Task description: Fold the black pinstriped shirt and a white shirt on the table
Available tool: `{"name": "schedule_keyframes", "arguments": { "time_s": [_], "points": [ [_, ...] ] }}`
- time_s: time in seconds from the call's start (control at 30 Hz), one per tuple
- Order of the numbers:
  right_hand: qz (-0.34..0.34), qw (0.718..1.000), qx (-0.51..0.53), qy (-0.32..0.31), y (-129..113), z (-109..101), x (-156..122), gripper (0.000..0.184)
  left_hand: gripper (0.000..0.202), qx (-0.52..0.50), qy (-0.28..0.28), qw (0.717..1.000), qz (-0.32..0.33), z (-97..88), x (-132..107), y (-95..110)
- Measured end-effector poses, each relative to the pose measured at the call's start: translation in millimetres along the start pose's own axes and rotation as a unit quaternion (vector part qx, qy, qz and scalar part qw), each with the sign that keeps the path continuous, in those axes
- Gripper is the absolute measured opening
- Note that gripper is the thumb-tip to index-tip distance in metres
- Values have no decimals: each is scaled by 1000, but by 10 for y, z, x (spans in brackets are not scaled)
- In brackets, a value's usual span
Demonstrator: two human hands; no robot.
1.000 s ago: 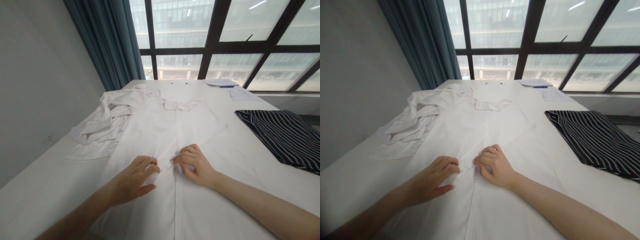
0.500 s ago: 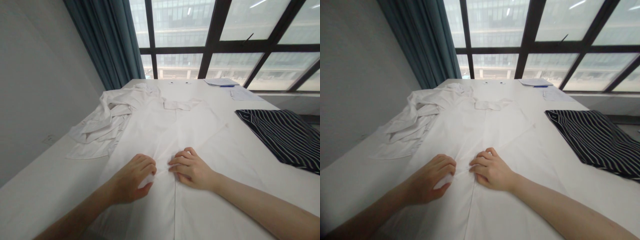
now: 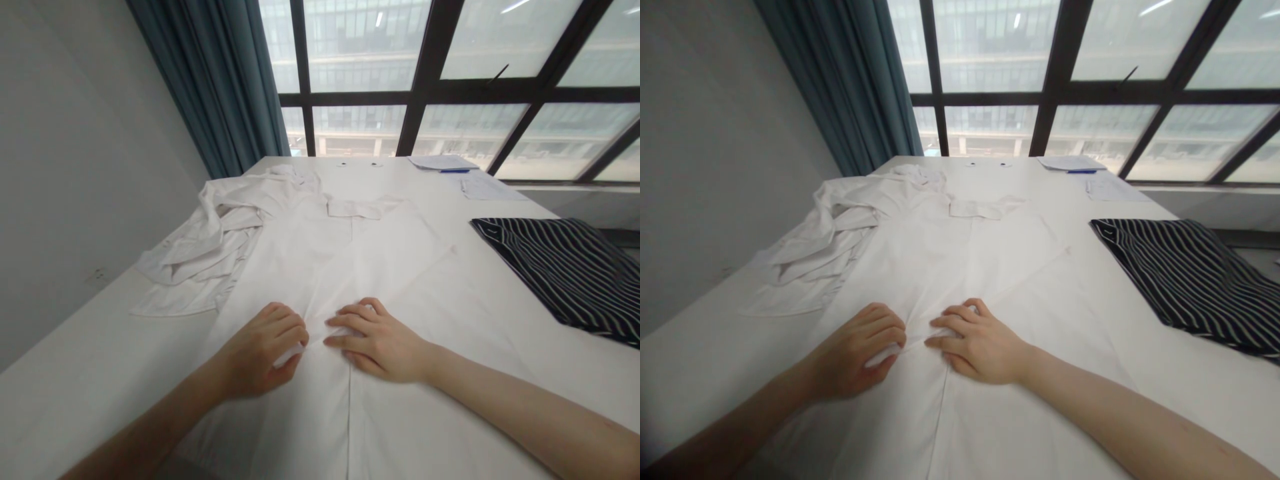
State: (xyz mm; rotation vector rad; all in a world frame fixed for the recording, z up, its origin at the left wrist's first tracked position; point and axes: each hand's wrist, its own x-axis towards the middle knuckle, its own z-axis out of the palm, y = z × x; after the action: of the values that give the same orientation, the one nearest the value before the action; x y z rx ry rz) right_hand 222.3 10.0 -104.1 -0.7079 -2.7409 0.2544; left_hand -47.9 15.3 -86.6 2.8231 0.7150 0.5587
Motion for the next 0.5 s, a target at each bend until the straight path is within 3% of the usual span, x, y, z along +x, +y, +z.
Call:
{"name": "schedule_keyframes", "arguments": {
  "time_s": [0.1,0.27,0.5],
  "points": [
    [-2,1000,5,-28,4,-6,-3,39,19,1,3,1000,8,-13,1,-25],
    [-3,999,8,-44,14,-16,-5,41,13,-5,-40,999,11,-21,-10,-53],
    [-2,998,5,-58,5,-17,-4,46,19,-22,-57,998,-2,-27,-31,-81]
  ]
}}
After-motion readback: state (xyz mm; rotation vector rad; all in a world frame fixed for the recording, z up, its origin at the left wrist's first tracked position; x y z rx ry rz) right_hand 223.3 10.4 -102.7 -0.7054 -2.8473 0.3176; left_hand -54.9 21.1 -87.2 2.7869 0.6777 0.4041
